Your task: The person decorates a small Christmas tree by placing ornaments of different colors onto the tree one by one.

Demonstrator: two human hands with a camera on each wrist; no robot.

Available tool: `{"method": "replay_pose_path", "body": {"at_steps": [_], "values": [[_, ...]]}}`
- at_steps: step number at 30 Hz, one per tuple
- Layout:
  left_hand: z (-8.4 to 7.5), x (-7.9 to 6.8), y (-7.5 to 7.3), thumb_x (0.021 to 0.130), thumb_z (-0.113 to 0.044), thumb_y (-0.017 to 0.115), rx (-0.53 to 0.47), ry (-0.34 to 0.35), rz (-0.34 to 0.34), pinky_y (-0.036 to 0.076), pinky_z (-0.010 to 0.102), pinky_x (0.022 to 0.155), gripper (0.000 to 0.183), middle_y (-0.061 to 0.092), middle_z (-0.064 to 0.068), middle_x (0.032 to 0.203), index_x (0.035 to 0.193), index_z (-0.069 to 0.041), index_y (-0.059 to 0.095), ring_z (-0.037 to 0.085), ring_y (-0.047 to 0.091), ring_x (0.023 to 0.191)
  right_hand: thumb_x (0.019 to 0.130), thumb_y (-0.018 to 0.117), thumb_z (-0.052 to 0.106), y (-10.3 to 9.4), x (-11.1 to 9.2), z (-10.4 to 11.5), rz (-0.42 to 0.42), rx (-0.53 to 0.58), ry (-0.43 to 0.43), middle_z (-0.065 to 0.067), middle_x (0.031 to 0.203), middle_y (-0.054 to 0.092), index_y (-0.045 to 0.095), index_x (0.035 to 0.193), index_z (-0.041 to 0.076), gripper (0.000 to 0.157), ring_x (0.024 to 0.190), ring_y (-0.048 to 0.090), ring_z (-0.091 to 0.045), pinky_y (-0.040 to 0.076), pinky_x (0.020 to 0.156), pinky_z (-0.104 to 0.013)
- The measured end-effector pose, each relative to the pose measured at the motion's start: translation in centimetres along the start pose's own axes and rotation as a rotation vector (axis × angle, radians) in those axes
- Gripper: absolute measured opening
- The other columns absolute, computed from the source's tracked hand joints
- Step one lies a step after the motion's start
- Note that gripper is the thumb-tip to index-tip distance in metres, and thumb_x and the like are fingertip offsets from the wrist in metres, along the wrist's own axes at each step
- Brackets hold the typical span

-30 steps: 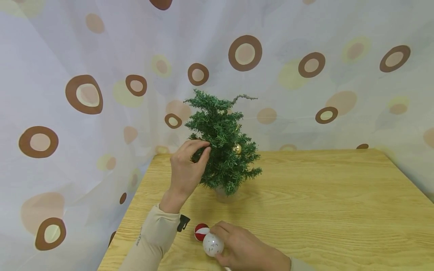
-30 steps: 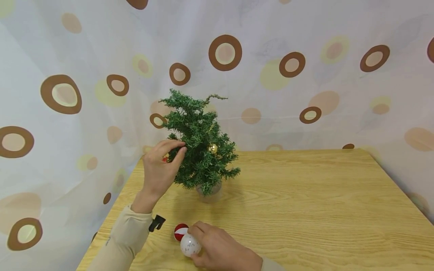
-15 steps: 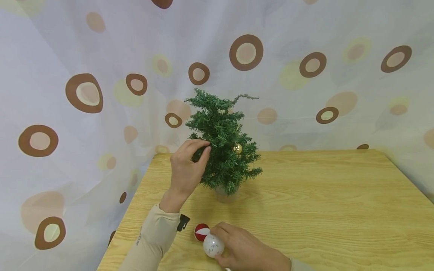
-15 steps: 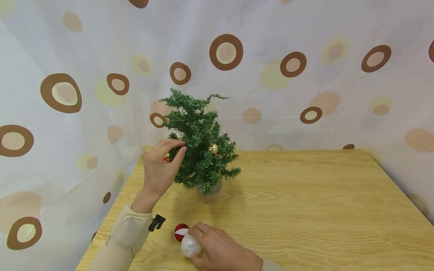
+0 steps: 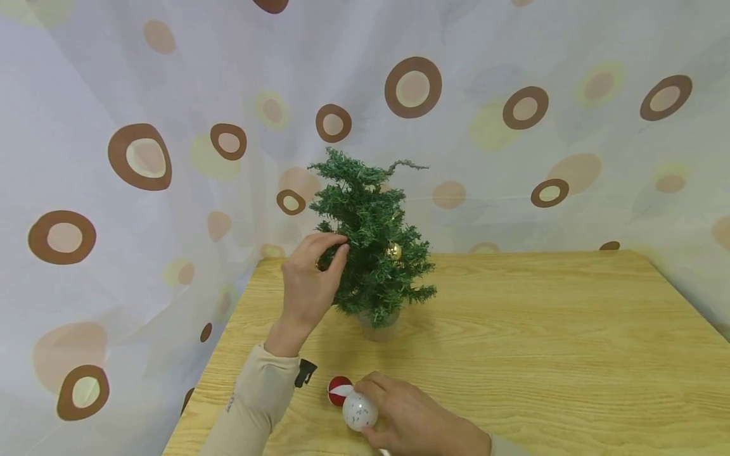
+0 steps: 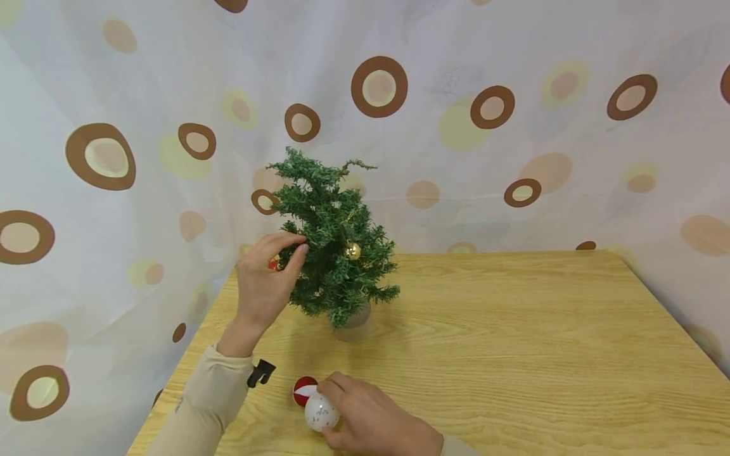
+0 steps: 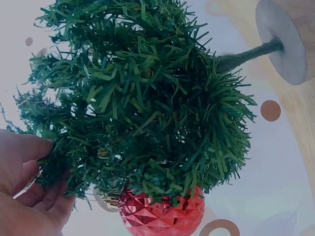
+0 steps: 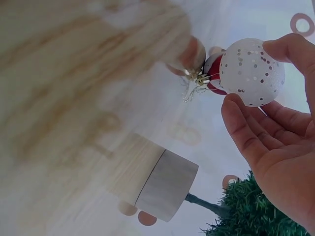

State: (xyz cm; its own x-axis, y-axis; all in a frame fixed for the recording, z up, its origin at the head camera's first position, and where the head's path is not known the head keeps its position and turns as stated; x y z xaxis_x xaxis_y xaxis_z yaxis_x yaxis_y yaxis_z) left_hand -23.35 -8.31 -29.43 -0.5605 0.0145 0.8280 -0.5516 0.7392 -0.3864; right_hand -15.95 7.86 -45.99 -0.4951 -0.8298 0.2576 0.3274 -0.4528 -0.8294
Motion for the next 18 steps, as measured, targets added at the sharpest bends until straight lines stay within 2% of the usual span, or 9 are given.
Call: {"method": "replay_pose_path", "body": {"at_steps": [5,9,12,15,18], "values": [[0.4,0.1,-0.4,0.097,-0.005,0.076,0.004,-0.011,-0.013,0.062,0.047,0.090,0.015,0.078,0.018,0.109,0.110,0.000,0.080,0.033,0.076,0.102,0.095,0.080,0.025,-0.4,-0.2,0.2,-0.029,-0.011,-0.005,0.008,0.116,0.064,0.066,0.127,0.015,0.036,0.097,0.059,0.002,0.054,0.083,-0.014],[0.5,0.1,-0.7,0.096,-0.004,0.076,0.023,-0.009,-0.029,0.063,0.047,0.083,0.014,0.079,0.018,0.109,0.109,0.000,0.080,0.033,0.076,0.102,0.093,0.081,0.023,-0.9,-0.2,0.4,-0.050,-0.031,-0.012,0.009,0.114,0.064,0.066,0.126,0.014,0.038,0.094,0.058,0.002,0.053,0.082,-0.014],[0.8,0.1,-0.8,0.096,-0.002,0.076,0.029,-0.013,-0.046,0.062,0.048,0.086,0.014,0.079,0.018,0.110,0.108,0.001,0.080,0.034,0.076,0.104,0.091,0.081,0.023,-1.3,-0.2,0.6,-0.056,-0.041,0.000,0.007,0.116,0.065,0.065,0.129,0.012,0.043,0.094,0.060,0.000,0.054,0.082,-0.016],[1.0,0.1,-1.0,0.095,-0.001,0.076,0.029,-0.027,-0.059,0.060,0.050,0.096,0.014,0.079,0.019,0.110,0.108,0.002,0.080,0.036,0.075,0.107,0.089,0.082,0.022,-1.7,-0.3,0.6,-0.074,-0.060,0.008,0.001,0.122,0.067,0.063,0.134,0.008,0.050,0.100,0.066,-0.006,0.058,0.086,-0.022],[1.3,0.1,-1.1,0.095,-0.001,0.076,0.034,-0.041,-0.068,0.059,0.052,0.099,0.014,0.079,0.019,0.110,0.107,0.002,0.080,0.038,0.073,0.111,0.087,0.083,0.021,-2.1,-0.3,0.7,-0.105,-0.084,-0.003,-0.005,0.128,0.068,0.062,0.136,0.004,0.055,0.107,0.070,-0.013,0.061,0.090,-0.027]]}}
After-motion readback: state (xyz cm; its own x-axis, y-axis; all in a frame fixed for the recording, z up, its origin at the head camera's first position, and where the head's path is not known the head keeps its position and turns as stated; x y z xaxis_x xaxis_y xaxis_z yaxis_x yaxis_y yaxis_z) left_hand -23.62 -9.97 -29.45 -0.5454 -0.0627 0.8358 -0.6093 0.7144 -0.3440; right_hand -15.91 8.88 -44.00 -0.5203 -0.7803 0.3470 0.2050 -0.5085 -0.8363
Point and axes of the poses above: each hand's wrist, its own x-axis towards the middle knuckle, its own y-axis out of the palm, z = x × y, the point moved 5 cm from there along x, towards the middle knuckle
